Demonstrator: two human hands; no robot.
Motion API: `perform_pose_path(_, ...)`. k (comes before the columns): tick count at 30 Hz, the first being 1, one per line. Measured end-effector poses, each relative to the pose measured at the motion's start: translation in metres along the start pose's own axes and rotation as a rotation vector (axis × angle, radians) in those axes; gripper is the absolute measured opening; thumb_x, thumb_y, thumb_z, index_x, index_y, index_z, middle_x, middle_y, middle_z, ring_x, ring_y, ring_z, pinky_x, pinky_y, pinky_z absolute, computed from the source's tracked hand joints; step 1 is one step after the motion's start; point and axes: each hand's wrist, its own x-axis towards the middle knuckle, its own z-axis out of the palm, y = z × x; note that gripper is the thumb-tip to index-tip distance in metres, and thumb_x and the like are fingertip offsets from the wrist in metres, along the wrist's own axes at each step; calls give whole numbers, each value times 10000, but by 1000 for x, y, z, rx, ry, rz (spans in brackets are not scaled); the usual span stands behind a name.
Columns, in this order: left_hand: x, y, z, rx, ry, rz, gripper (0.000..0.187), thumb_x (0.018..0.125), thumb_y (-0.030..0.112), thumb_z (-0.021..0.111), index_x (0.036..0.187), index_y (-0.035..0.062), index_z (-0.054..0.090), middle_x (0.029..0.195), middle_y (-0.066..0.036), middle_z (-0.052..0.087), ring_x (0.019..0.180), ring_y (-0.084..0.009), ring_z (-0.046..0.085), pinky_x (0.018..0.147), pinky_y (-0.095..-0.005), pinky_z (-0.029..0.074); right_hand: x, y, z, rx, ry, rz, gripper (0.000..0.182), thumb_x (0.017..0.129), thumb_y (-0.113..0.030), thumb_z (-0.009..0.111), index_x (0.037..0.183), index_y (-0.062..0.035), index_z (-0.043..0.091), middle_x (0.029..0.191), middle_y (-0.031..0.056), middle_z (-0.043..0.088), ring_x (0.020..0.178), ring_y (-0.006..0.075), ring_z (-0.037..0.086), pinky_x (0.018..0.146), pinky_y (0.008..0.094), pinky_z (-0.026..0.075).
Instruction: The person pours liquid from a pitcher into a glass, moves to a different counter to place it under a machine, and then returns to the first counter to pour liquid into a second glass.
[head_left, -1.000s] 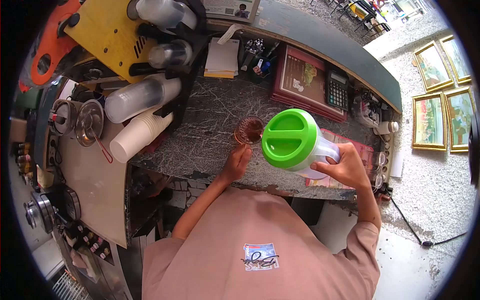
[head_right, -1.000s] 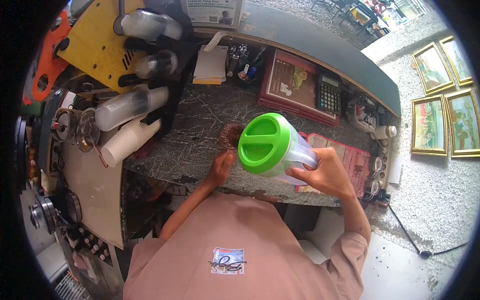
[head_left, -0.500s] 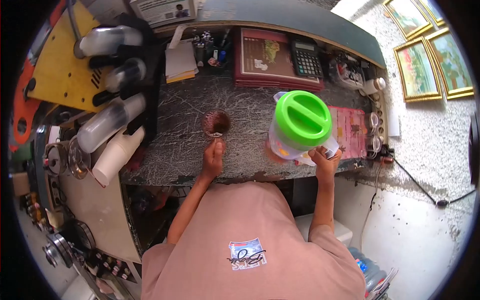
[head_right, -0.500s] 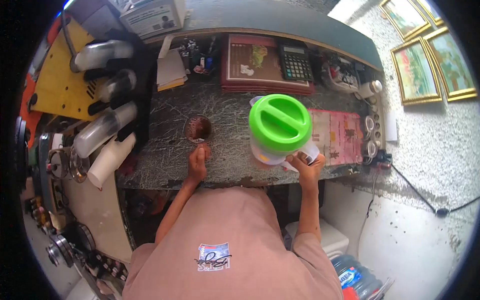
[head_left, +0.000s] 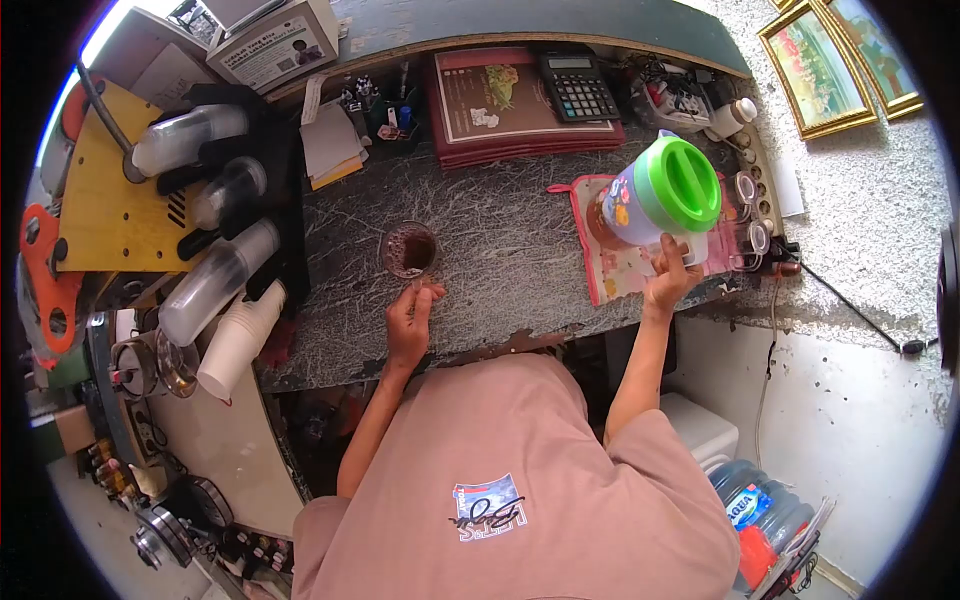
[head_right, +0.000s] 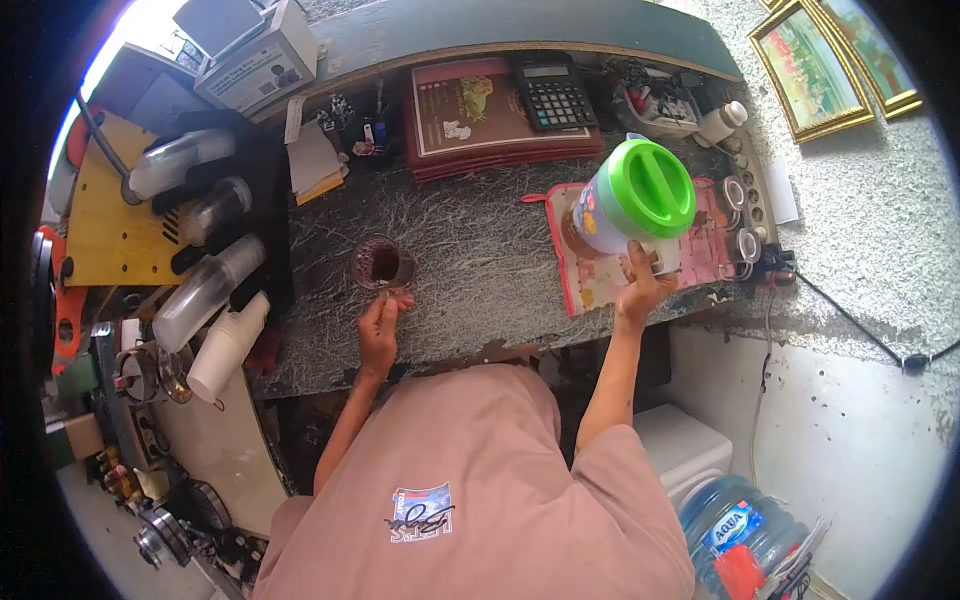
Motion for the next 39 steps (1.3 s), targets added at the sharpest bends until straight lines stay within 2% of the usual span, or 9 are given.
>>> perform_pose_path(5, 1, 2, 7, 133, 62, -30, 178, 983, 149, 621, 988, -14, 692, 916, -105, 739, 873, -196, 709, 780, -333, 528, -4, 7, -12, 50, -39, -22, 359, 848, -56, 746, 640, -135, 465, 557, -69, 347, 474, 48, 287, 479, 271, 242)
perform_pose_path(9, 4, 5, 6, 183, 106, -2, 175, 961, 144, 653, 979, -22, 703, 890, -124, 728, 829, -226, 706, 737, -335, 517, -18, 0, -15, -227, -78, -20, 150, 891, -43, 708, 826, -54, 573, 782, 6, 552, 690, 104, 488, 650, 289, 405)
perform_pose_path(15, 7, 16, -6, 124, 40, -31, 217, 977, 185, 633, 983, -22, 699, 892, -133, 700, 825, -238, 680, 737, -340, 503, -89, 38, -45, -593, 317, -453, 259, 814, -53, 725, 990, -4, 542, 1018, 98, 523, 926, 221, 506, 842, 384, 421)
perform_pose_path(18, 6, 18, -12, 8, 55, -101, 209, 975, 186, 637, 984, -13, 698, 860, -112, 690, 806, -232, 675, 733, -341, 506, -127, 49, 12, -755, -151, -224, 336, 775, -74, 737, 1052, -20, 556, 1001, 99, 523, 921, 240, 518, 858, 383, 435)
perform_pose_path(23, 6, 40, -15, 183, 53, -111, 243, 953, 198, 677, 983, -43, 688, 1264, -200, 566, 1050, -285, 653, 803, -388, 548, -151, 93, 150, -555, -969, -115, 597, 738, -121, 802, 1284, -40, 576, 1239, 158, 617, 1191, 350, 575, 1026, 428, 444)
perform_pose_path(27, 5, 27, -17, 393, 126, 30, 209, 947, 174, 692, 1043, -10, 712, 1450, -186, 419, 1224, -286, 590, 892, -349, 561, -146, 93, 177, -557, -1131, 75, 621, 737, -134, 816, 1306, -49, 584, 1269, 165, 631, 1194, 345, 601, 993, 438, 480)
perform_pose_path(29, 7, 25, -17, -114, 44, -199, 277, 940, 212, 700, 1041, -45, 713, 1502, -295, 385, 1324, -389, 518, 982, -392, 524, -148, 94, 179, -608, -1110, 15, 587, 740, -136, 824, 1281, -56, 612, 1191, 161, 675, 1110, 331, 665, 919, 425, 532)
perform_pose_path(32, 6, 14, -31, -112, 24, -148, 291, 940, 218, 705, 1087, -31, 731, 1535, -329, 339, 1392, -385, 443, 1046, -390, 482, -152, 81, 191, -617, -1118, -30, 546, 746, -129, 823, 1250, -45, 631, 1128, 150, 702, 1043, 329, 701, 855, 407, 563)
perform_pose_path(39, 15, 14, -84, -42, 95, -150, 303, 943, 213, 709, 1125, -28, 729, 1525, -315, 371, 1363, -349, 486, 1030, -373, 493, -178, 92, 244, -560, -1140, -125, 550, 728, -140, 834, 1231, -43, 635, 1103, 155, 713, 1048, 337, 699, 845, 416, 568)
